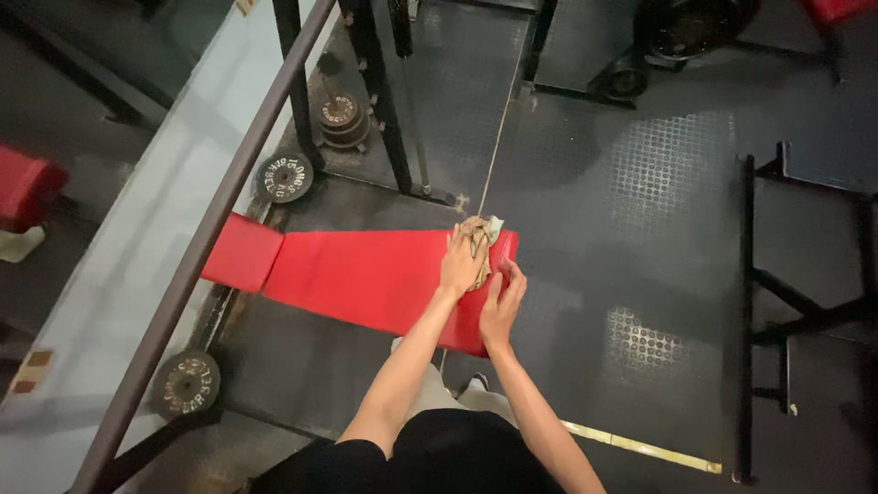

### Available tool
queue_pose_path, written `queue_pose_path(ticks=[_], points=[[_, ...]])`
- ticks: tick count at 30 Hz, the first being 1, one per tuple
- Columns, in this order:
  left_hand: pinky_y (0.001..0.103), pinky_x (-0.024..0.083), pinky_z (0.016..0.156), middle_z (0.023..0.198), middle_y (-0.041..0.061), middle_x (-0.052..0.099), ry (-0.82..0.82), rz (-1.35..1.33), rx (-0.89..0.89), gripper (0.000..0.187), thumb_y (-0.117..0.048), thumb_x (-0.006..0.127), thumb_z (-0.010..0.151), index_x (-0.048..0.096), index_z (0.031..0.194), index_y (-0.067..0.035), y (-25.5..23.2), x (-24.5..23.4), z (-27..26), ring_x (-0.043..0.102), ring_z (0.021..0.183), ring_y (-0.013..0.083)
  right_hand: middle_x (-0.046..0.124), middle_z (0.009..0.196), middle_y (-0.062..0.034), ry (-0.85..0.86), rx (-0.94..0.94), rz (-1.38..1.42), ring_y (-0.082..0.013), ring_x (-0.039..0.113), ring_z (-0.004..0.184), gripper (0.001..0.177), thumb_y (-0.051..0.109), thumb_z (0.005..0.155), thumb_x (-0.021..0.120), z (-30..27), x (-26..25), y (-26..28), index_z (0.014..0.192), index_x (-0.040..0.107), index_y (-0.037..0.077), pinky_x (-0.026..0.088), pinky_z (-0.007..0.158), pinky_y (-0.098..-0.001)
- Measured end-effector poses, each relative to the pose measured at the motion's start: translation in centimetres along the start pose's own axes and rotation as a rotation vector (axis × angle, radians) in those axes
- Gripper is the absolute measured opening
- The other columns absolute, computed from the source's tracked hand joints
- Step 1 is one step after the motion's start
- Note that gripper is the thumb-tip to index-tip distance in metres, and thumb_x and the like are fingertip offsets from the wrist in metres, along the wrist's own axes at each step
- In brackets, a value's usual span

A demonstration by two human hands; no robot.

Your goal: The person wipes gym benches with a cloth, using both hands to spread and fold the cloth as needed while cleaning.

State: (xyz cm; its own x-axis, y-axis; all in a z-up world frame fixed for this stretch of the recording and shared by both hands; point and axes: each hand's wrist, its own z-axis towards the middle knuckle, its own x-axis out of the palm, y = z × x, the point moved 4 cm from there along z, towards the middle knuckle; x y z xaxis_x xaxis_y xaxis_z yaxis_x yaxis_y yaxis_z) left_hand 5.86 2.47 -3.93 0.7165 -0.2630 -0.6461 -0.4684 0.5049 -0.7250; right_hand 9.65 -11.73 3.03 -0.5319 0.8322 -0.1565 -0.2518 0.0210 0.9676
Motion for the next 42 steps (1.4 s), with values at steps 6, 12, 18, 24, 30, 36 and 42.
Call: queue_pose_path(ticks=[6,12,18,24,30,36,42], points=[[0.053,0.032,0.121,0.141,0.024,0.059,-0.045,0.083,-0.056,0.05,-0.042,0.053,0.106,0.058,0.132,0.0,2.4,1.5,1.8,0.051,0.139,0.0421,0.056,0.132,-0.0167,0.015,-0.025,-0.124,-0.0307,0.051,0.127,0.035,0.022,0.109,0.051,0.5,0.0,-0.2,0.138,0.052,0.002,0.039,0.112,-0.0435],[0.056,0.037,0.111,0.114,0.022,0.069,-0.033,0.11,-0.088,0.051,-0.041,0.052,0.103,0.061,0.13,0.001,2.6,0.9,3.2,0.062,0.112,0.0404,0.054,0.135,-0.0184,0.061,-0.04,-0.176,-0.0343,0.045,0.129,0.038,0.023,0.107,0.053,0.6,0.0,0.7,0.137,0.051,0.001,0.035,0.112,-0.0473],[0.059,0.038,0.116,0.112,0.023,0.071,-0.035,0.234,-0.282,0.045,-0.041,0.045,0.108,0.064,0.113,-0.001,6.6,3.4,4.4,0.065,0.114,0.0381,0.055,0.133,-0.019,0.079,-0.066,-0.277,-0.0365,0.043,0.131,0.036,0.019,0.106,0.055,0.9,0.7,1.5,0.137,0.052,0.0,0.035,0.113,-0.0489],[0.061,0.035,0.116,0.129,0.029,0.065,-0.137,0.298,-0.043,0.043,-0.035,0.041,0.112,0.064,0.122,0.001,7.8,3.7,2.4,0.05,0.135,0.0501,0.057,0.133,-0.0179,0.065,-0.094,-0.257,-0.036,0.043,0.132,0.035,0.018,0.106,0.054,0.9,0.6,1.4,0.136,0.052,0.0,0.036,0.113,-0.0489],[0.051,0.049,0.096,0.142,0.028,0.055,-0.061,-0.054,-0.161,0.055,-0.036,0.045,0.103,0.052,0.144,0.0,1.1,-4.7,-4.5,0.056,0.121,0.0463,0.058,0.129,-0.0174,0.077,-0.043,-0.195,-0.0343,0.043,0.13,0.034,0.021,0.108,0.051,0.7,0.5,1.1,0.135,0.052,0.0,0.036,0.111,-0.0487],[0.049,0.054,0.094,0.131,0.026,0.064,-0.066,-0.159,-0.063,0.037,-0.022,0.06,0.101,0.063,0.133,-0.002,-2.1,-9.1,-13.8,0.062,0.118,0.0459,0.06,0.126,-0.015,0.098,-0.046,-0.196,-0.0343,0.041,0.131,0.034,0.023,0.109,0.051,0.7,0.7,0.1,0.134,0.052,0.001,0.037,0.11,-0.0481],[0.036,0.058,0.088,0.107,0.023,0.076,0.087,0.032,-0.515,0.035,-0.036,0.072,0.1,0.074,0.12,-0.008,1.6,-8.5,-18.5,0.075,0.105,0.0327,0.061,0.128,-0.0131,0.126,-0.081,-0.276,-0.0373,0.035,0.139,0.032,0.025,0.105,0.057,0.4,0.4,1.8,0.129,0.06,0.004,0.032,0.115,-0.0507]])
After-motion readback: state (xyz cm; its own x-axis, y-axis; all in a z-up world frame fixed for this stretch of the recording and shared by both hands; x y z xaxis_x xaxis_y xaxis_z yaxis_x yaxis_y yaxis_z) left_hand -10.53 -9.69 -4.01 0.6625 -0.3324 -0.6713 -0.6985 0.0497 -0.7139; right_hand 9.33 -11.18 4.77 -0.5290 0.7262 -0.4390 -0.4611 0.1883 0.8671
